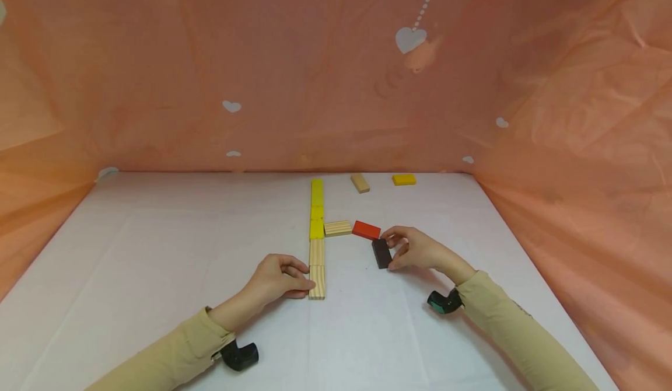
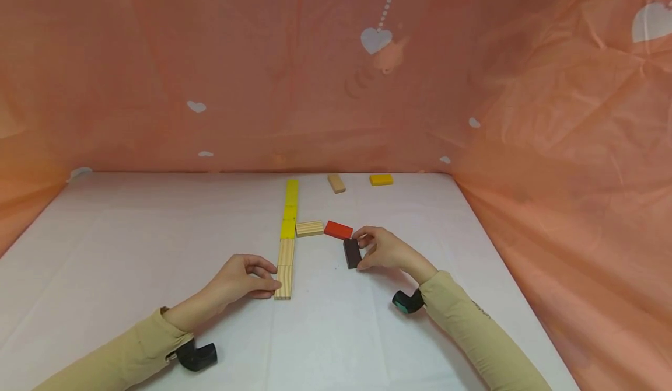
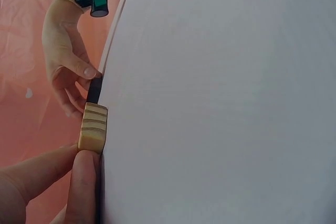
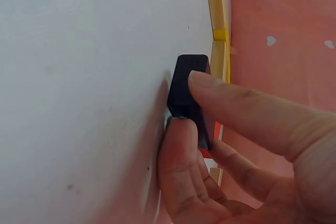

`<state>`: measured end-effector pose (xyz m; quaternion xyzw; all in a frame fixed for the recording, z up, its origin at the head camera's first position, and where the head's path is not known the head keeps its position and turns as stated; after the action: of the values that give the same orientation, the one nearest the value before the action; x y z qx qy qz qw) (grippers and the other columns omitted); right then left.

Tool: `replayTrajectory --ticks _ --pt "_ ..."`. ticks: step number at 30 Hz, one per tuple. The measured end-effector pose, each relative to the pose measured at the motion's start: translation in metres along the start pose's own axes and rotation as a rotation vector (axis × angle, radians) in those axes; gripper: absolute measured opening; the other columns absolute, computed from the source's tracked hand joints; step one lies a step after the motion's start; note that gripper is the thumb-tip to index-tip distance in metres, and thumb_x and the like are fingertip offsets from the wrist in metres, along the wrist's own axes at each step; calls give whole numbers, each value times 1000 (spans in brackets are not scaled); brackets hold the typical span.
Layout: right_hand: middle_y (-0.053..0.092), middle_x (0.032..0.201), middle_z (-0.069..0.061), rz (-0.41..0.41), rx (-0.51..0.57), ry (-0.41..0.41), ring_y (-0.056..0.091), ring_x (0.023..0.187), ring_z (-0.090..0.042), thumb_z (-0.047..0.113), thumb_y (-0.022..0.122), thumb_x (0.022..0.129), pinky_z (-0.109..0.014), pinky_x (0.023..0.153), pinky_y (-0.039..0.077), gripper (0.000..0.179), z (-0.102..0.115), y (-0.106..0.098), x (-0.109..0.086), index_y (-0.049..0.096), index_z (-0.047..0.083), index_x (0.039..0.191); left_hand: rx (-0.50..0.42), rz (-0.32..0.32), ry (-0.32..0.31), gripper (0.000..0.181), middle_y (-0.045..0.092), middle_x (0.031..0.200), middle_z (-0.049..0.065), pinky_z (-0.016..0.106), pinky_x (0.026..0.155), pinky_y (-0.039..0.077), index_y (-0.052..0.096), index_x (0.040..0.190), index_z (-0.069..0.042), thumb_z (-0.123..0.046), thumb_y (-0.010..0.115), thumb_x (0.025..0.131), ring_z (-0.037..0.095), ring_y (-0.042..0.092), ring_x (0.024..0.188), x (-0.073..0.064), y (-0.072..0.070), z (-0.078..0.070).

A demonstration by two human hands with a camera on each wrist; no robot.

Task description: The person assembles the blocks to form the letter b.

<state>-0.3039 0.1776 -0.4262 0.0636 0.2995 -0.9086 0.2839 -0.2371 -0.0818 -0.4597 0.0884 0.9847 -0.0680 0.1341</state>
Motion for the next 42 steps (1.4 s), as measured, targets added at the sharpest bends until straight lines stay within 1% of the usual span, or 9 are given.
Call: replayTrajectory --ticks 10,17,19,23,30,36,42 --pt "54 112 -17 8 2 -8 62 78 -22 -5 78 76 -28 72 57 59 -1 0 0 50 0 128 -11 0 -5 32 61 73 12 34 62 62 64 96 10 7 81 69 19 65 61 0 0 0" --pt "55 110 -15 16 -16 -26 63 79 -22 -3 78 76 -28 74 57 58 0 -1 0 51 1 127 -19 13 4 32 62 73 12 34 62 62 63 96 10 7 81 70 19 65 61 0 0 0" --pt "55 109 -16 17 -27 -39 63 79 -22 -1 78 76 -28 74 57 58 1 -1 0 50 0 127 -28 18 1 32 62 73 12 34 62 62 63 96 10 7 80 70 18 65 61 1 1 0" --pt "55 106 -15 2 -24 -35 61 79 -22 1 80 75 -29 74 56 57 0 -2 0 51 -1 124 -45 24 -3 31 61 73 12 34 63 62 63 96 11 8 79 71 18 65 61 2 1 1" --pt "54 97 -17 -21 -20 -71 58 73 -22 0 82 72 -27 67 55 55 4 -1 1 52 -4 117 -9 18 4 30 62 72 11 34 61 62 64 96 10 7 80 70 19 66 59 1 1 0" --pt "53 93 -15 -40 -51 -68 56 70 -21 4 85 70 -26 64 52 53 6 0 1 52 -3 111 -2 11 5 31 62 72 11 34 61 62 64 96 9 7 80 70 19 65 60 -1 1 -1" --pt "54 91 -15 -45 -67 -64 55 68 -20 5 84 71 -27 64 51 51 9 1 1 51 -3 110 -5 5 4 31 62 72 11 34 60 62 64 96 9 8 80 69 19 66 59 0 0 0"
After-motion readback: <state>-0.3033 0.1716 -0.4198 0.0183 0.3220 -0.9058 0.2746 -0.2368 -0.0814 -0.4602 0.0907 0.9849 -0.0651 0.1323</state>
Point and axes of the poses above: each hand's wrist, its own x-axis towards the middle knuckle, its own y-axis out of the palm, z = x × y, the point moved 9 cm from there along x, towards the middle knuckle
